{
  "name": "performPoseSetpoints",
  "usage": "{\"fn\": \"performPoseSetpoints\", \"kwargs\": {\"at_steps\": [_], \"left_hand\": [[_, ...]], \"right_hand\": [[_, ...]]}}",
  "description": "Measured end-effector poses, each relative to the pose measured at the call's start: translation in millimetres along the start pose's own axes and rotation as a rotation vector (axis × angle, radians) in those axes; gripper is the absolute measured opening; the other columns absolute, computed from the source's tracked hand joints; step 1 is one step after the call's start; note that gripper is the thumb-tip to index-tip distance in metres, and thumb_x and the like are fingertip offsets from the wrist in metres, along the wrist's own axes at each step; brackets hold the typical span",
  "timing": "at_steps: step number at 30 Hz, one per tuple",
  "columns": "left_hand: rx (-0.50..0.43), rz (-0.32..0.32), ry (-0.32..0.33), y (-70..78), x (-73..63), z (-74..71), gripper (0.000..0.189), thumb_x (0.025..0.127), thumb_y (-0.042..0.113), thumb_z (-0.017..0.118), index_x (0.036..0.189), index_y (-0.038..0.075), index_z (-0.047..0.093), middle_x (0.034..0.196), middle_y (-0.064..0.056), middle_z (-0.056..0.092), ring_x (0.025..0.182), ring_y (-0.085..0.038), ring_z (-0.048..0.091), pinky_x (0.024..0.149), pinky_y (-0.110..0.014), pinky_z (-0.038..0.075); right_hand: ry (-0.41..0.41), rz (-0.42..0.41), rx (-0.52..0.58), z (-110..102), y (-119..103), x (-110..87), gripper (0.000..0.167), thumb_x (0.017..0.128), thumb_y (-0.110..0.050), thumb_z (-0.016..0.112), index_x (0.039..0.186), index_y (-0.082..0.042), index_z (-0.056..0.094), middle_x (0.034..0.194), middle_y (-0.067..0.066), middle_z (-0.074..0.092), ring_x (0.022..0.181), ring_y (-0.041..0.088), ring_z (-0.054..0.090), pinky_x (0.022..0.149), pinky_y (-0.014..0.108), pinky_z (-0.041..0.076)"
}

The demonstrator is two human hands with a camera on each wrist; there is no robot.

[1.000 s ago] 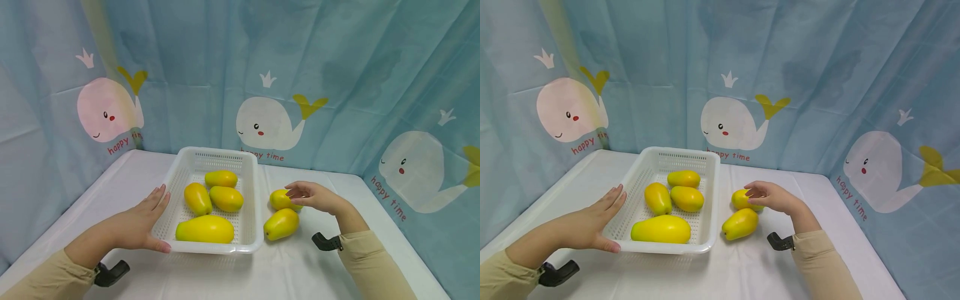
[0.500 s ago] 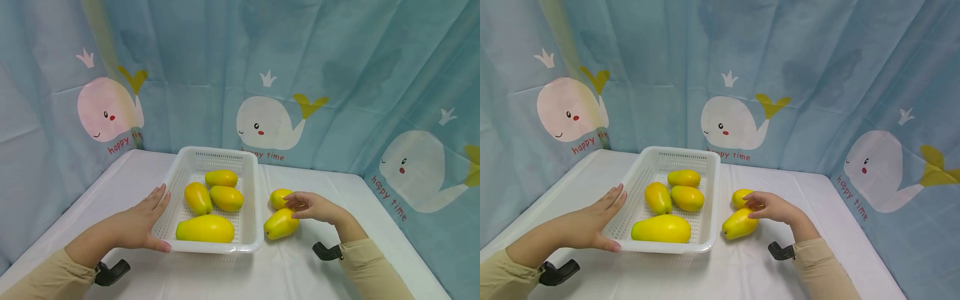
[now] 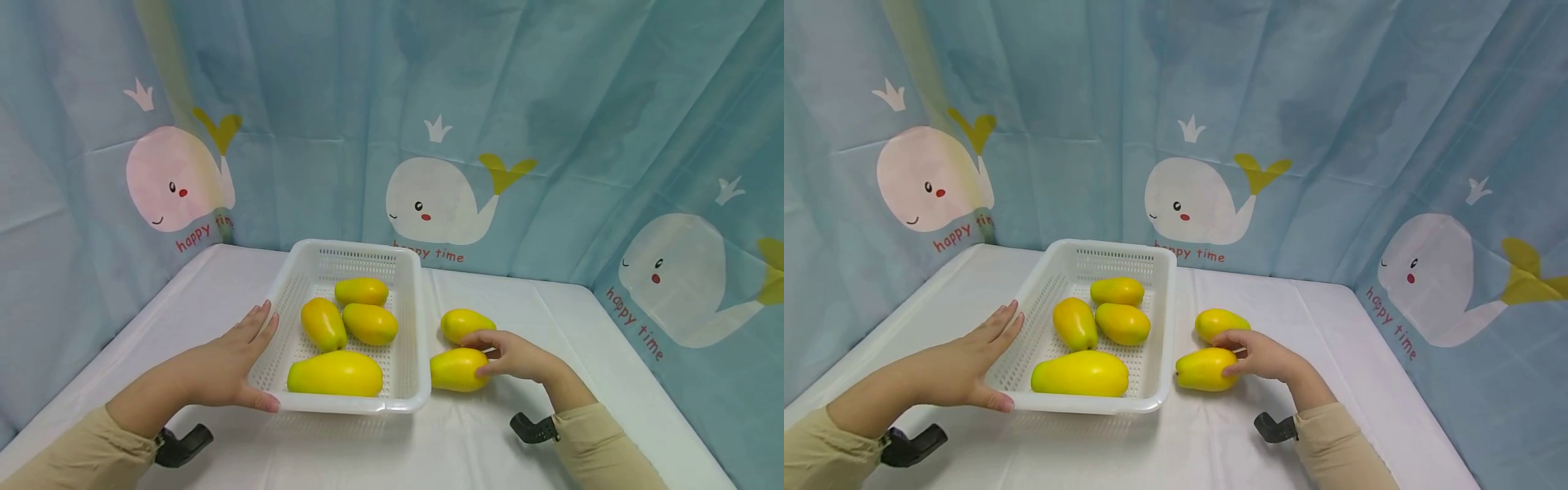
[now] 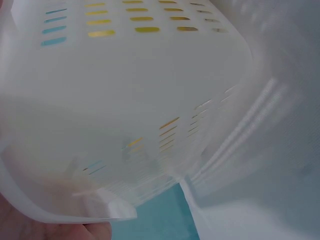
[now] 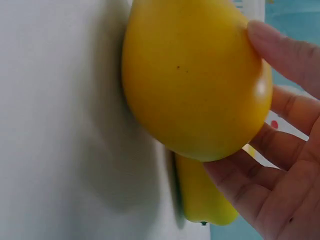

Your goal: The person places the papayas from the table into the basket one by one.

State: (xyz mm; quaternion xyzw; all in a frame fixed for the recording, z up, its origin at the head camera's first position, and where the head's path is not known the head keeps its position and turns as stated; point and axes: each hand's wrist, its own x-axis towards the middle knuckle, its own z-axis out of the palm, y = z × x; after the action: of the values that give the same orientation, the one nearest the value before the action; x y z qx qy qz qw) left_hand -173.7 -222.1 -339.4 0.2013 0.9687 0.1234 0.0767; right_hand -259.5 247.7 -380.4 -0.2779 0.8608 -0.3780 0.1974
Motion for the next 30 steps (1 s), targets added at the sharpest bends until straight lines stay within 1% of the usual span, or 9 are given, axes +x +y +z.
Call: {"fn": "performPoseSetpoints", "kwargs": {"at_steps": [5,8,11,14,19,22,24,30], "left_hand": [[-0.001,-0.001,0.006,-0.9,0.0,1.0,0.132,0.052,0.077,0.063,0.145,-0.002,0.011,0.151,-0.022,-0.004,0.137,-0.041,0.003,0.099,-0.060,0.022],[-0.002,-0.005,0.007,-1.3,-0.2,1.2,0.132,0.052,0.077,0.063,0.145,-0.002,0.011,0.151,-0.021,-0.004,0.137,-0.041,0.003,0.099,-0.060,0.022],[-0.003,-0.007,0.007,-1.6,-0.3,1.2,0.132,0.052,0.077,0.063,0.145,-0.002,0.011,0.151,-0.021,-0.004,0.137,-0.040,0.003,0.099,-0.060,0.022],[-0.003,-0.006,0.009,-1.4,-0.3,1.1,0.132,0.052,0.077,0.063,0.145,-0.002,0.011,0.151,-0.021,-0.004,0.137,-0.041,0.003,0.099,-0.060,0.022],[-0.007,-0.005,0.007,-1.5,-0.2,1.4,0.133,0.052,0.077,0.063,0.145,-0.002,0.010,0.151,-0.021,-0.004,0.137,-0.041,0.003,0.099,-0.060,0.022],[-0.005,0.001,0.008,-1.6,-0.4,1.6,0.132,0.052,0.077,0.063,0.145,-0.002,0.011,0.151,-0.021,-0.004,0.137,-0.041,0.003,0.099,-0.060,0.022],[-0.004,0.008,0.010,-1.6,-0.7,1.4,0.132,0.053,0.076,0.063,0.144,-0.002,0.011,0.151,-0.022,-0.004,0.137,-0.041,0.003,0.099,-0.061,0.022],[0.014,0.029,0.021,-1.9,-0.7,0.7,0.131,0.054,0.077,0.062,0.144,-0.003,0.013,0.150,-0.024,-0.002,0.136,-0.042,0.005,0.100,-0.060,0.022]], "right_hand": [[-0.025,0.005,0.034,6.4,0.7,0.3,0.049,0.078,-0.020,0.073,0.122,-0.012,0.055,0.117,0.004,0.057,0.103,0.024,0.051,0.089,0.038,0.041],[-0.027,0.008,0.040,8.9,1.3,0.3,0.050,0.077,-0.021,0.074,0.122,-0.014,0.055,0.115,0.004,0.057,0.100,0.024,0.051,0.086,0.036,0.042],[-0.023,0.017,0.049,10.8,2.6,0.0,0.051,0.076,-0.021,0.074,0.123,-0.014,0.054,0.115,0.005,0.056,0.100,0.024,0.051,0.086,0.037,0.041],[-0.024,0.030,0.057,12.6,5.0,-0.6,0.053,0.076,-0.021,0.074,0.124,-0.015,0.053,0.118,0.005,0.054,0.102,0.023,0.051,0.088,0.036,0.040],[-0.034,0.030,0.082,15.3,8.6,-2.3,0.056,0.075,-0.020,0.074,0.126,-0.013,0.051,0.123,0.005,0.053,0.104,0.023,0.050,0.089,0.027,0.041],[-0.037,0.025,0.098,16.1,10.2,-2.5,0.056,0.075,-0.018,0.074,0.126,-0.012,0.051,0.123,0.006,0.053,0.104,0.023,0.050,0.088,0.026,0.041],[-0.035,0.027,0.098,16.2,10.2,-2.5,0.056,0.075,-0.017,0.075,0.125,-0.012,0.052,0.122,0.006,0.053,0.103,0.023,0.050,0.087,0.026,0.042],[-0.019,0.036,0.080,16.9,10.4,-2.6,0.056,0.074,-0.019,0.075,0.124,-0.014,0.052,0.121,0.006,0.053,0.102,0.023,0.051,0.087,0.036,0.041]]}}
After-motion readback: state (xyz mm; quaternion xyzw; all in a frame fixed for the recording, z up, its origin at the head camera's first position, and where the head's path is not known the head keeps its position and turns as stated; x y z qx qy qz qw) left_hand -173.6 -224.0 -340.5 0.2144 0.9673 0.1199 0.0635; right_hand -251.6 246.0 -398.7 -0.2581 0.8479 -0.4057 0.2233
